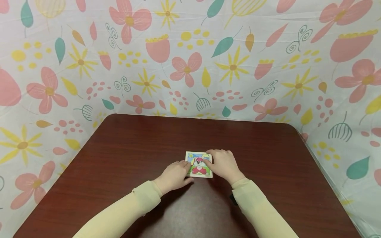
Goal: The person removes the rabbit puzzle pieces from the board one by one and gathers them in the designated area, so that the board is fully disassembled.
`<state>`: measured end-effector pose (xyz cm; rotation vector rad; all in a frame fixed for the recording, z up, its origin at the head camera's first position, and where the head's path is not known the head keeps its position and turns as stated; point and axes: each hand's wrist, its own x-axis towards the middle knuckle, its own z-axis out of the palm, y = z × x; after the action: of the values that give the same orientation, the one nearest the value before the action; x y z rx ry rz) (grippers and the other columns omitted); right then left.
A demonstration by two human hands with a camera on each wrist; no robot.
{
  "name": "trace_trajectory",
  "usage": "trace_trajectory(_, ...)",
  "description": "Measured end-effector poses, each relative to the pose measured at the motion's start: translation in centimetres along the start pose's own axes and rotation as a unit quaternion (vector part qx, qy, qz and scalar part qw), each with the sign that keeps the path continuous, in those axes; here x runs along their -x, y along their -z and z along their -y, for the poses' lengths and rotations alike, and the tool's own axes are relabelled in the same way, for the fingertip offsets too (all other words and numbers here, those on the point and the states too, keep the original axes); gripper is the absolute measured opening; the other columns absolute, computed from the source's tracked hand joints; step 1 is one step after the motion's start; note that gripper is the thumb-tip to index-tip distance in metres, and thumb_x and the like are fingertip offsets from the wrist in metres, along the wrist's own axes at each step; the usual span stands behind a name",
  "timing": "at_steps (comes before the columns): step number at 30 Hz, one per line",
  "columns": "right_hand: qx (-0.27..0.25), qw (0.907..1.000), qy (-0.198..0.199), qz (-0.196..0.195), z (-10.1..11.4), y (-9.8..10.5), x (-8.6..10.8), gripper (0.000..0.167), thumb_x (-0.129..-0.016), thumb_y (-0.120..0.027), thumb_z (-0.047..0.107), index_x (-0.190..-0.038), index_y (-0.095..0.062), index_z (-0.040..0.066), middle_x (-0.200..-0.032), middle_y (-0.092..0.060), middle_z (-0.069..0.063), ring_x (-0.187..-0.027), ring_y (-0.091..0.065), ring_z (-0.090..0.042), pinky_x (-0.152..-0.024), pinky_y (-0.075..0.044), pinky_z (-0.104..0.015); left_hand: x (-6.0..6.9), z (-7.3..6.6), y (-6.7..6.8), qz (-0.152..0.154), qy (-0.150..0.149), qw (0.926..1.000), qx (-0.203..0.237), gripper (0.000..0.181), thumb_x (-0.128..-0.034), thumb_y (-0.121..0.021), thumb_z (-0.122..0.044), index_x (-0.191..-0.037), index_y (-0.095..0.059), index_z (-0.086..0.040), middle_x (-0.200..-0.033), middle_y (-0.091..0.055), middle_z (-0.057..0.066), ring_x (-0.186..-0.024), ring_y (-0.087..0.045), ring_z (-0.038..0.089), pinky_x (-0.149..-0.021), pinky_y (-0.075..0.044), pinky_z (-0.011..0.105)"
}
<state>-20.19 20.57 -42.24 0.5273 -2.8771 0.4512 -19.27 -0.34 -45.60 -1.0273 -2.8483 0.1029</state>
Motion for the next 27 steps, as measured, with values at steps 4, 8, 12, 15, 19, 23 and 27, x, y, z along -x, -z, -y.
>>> trace_trajectory(4, 0.001, 1.0000, 0.004, -0.003, 0.0, -0.1, -0.1, 0.039, -0.083, -0.071, 0.035, -0.110, -0.069, 0.006, -0.103, -0.071, -0.010, -0.088, -0.066, -0.025, -0.082, -0.047, -0.052, -0.4, -0.7, 0.0, -0.011, -0.023, 0.9994, -0.025, 0.054, -0.0875, -0.060, -0.052, -0.118, -0.064, -0.007, -0.114, -0.066, 0.004, -0.108, -0.061, 0.017, -0.091, -0.047, 0.030)
trace_trajectory(8, 0.002, 0.9999, 0.012, -0.009, 0.0, -0.2, -0.2, 0.036, -0.083, -0.072, 0.033, -0.108, -0.069, 0.007, -0.101, -0.071, -0.009, -0.087, -0.066, -0.024, -0.080, -0.048, -0.050, -0.7, -1.2, 0.0, -0.013, -0.024, 0.9993, -0.026, 0.055, -0.0869, -0.061, -0.052, -0.118, -0.063, -0.007, -0.111, -0.067, 0.004, -0.103, -0.062, 0.016, -0.087, -0.049, 0.028)
trace_trajectory(12, -0.001, 0.9996, 0.022, -0.017, 0.1, -0.3, -0.5, 0.035, -0.082, -0.072, 0.031, -0.107, -0.070, 0.007, -0.100, -0.071, -0.008, -0.087, -0.066, -0.023, -0.080, -0.049, -0.048, -0.6, -1.3, -0.1, -0.021, -0.022, 0.9991, -0.031, 0.055, -0.0858, -0.062, -0.052, -0.115, -0.063, -0.006, -0.106, -0.066, 0.003, -0.096, -0.062, 0.014, -0.080, -0.051, 0.027)
trace_trajectory(15, -0.005, 0.9994, 0.028, -0.021, 0.2, -0.3, -0.7, 0.034, -0.082, -0.073, 0.031, -0.106, -0.070, 0.007, -0.100, -0.071, -0.008, -0.087, -0.066, -0.024, -0.079, -0.050, -0.047, -0.6, -1.3, -0.3, -0.023, -0.020, 0.9988, -0.038, 0.055, -0.0859, -0.062, -0.052, -0.117, -0.063, -0.005, -0.108, -0.066, 0.003, -0.098, -0.062, 0.014, -0.081, -0.051, 0.027)
trace_trajectory(19, -0.005, 0.9994, 0.029, -0.015, 0.5, -0.3, -1.0, 0.035, -0.082, -0.073, 0.032, -0.106, -0.070, 0.007, -0.099, -0.071, -0.008, -0.087, -0.066, -0.023, -0.079, -0.050, -0.046, -0.7, -1.3, -0.4, -0.026, -0.016, 0.9984, -0.047, 0.055, -0.0856, -0.062, -0.052, -0.116, -0.064, -0.006, -0.107, -0.067, 0.003, -0.098, -0.062, 0.014, -0.080, -0.051, 0.026)
trace_trajectory(23, -0.008, 0.9995, 0.029, -0.011, 0.8, -0.4, -1.5, 0.036, -0.082, -0.073, 0.033, -0.107, -0.070, 0.007, -0.101, -0.071, -0.008, -0.089, -0.067, -0.024, -0.080, -0.050, -0.046, -0.8, -1.4, -0.4, -0.030, -0.012, 0.9978, -0.058, 0.053, -0.0846, -0.063, -0.052, -0.112, -0.066, -0.006, -0.101, -0.067, 0.002, -0.093, -0.063, 0.014, -0.075, -0.052, 0.026)
trace_trajectory(27, -0.011, 0.9993, 0.035, -0.007, 1.2, -0.5, -2.0, 0.036, -0.082, -0.073, 0.032, -0.109, -0.070, 0.007, -0.104, -0.070, -0.008, -0.095, -0.066, -0.025, -0.083, -0.049, -0.048, -0.9, -1.6, -0.3, -0.027, -0.011, 0.9974, -0.066, 0.051, -0.0847, -0.063, -0.052, -0.109, -0.067, -0.007, -0.096, -0.066, 0.002, -0.088, -0.062, 0.014, -0.071, -0.052, 0.026)
